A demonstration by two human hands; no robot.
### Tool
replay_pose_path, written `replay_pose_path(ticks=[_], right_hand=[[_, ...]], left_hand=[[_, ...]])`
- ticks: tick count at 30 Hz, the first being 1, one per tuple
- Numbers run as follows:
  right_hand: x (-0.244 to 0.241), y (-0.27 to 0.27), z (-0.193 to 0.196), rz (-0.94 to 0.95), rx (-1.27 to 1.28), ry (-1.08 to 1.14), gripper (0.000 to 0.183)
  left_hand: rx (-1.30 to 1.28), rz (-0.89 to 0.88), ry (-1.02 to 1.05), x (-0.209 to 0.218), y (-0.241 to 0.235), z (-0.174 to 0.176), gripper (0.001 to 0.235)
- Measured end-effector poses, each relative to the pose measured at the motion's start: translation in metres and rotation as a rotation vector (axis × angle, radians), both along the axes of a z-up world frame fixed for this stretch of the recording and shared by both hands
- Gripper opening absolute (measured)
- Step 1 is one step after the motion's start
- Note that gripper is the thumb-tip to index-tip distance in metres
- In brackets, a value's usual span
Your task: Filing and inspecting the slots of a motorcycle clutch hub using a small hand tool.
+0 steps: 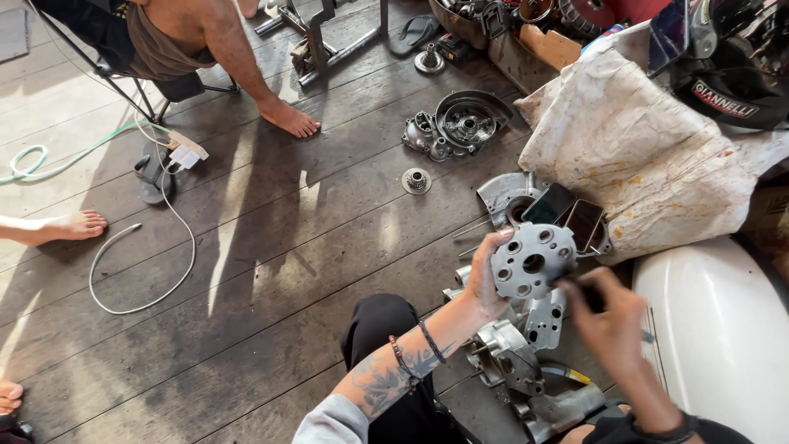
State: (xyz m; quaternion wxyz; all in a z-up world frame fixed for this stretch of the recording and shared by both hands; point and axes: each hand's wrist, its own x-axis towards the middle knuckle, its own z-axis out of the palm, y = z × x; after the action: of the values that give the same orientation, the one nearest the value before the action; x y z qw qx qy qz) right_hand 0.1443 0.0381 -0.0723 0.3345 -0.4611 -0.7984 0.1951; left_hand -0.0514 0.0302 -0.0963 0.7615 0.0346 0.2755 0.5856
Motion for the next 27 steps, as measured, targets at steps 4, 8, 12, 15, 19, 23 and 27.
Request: replay_pose_path(ticks=[4, 8, 12, 15, 19, 23, 27], right_hand=[[-0.004, -0.008, -0.007, 0.036, 0.084, 0.027, 0.018], [-0.002, -0.006, -0.009, 0.107, 0.156, -0.068, 0.019], [0.003, 0.001, -0.008, 0.000, 0.158, -0.022, 0.019], [-0.017, -0.019, -0.009, 0.215, 0.259, -0.167, 0.021], [0.005, 0.002, -0.010, 0.038, 0.077, -0.080, 0.018], [-0.011, -0.013, -0.009, 0.107, 0.203, -0.120, 0.021], [-0.006, -0.004, 0.001, 0.016, 0.168, -0.003, 0.019]], left_hand=[[-0.023, 0.043, 0.041, 0.003, -0.001, 0.010, 0.053], [-0.073, 0.052, 0.008, 0.001, 0.001, 0.010, 0.047], [-0.071, 0.014, 0.039, 0.005, 0.001, 0.002, 0.054], [-0.081, 0.135, 0.015, 0.000, 0.002, 0.015, 0.040], [-0.081, 0.058, 0.027, -0.004, -0.004, 0.012, 0.046], [0.027, 0.084, -0.040, -0.003, 0.001, 0.007, 0.049], [-0.131, 0.143, -0.055, 0.002, -0.002, 0.014, 0.050]])
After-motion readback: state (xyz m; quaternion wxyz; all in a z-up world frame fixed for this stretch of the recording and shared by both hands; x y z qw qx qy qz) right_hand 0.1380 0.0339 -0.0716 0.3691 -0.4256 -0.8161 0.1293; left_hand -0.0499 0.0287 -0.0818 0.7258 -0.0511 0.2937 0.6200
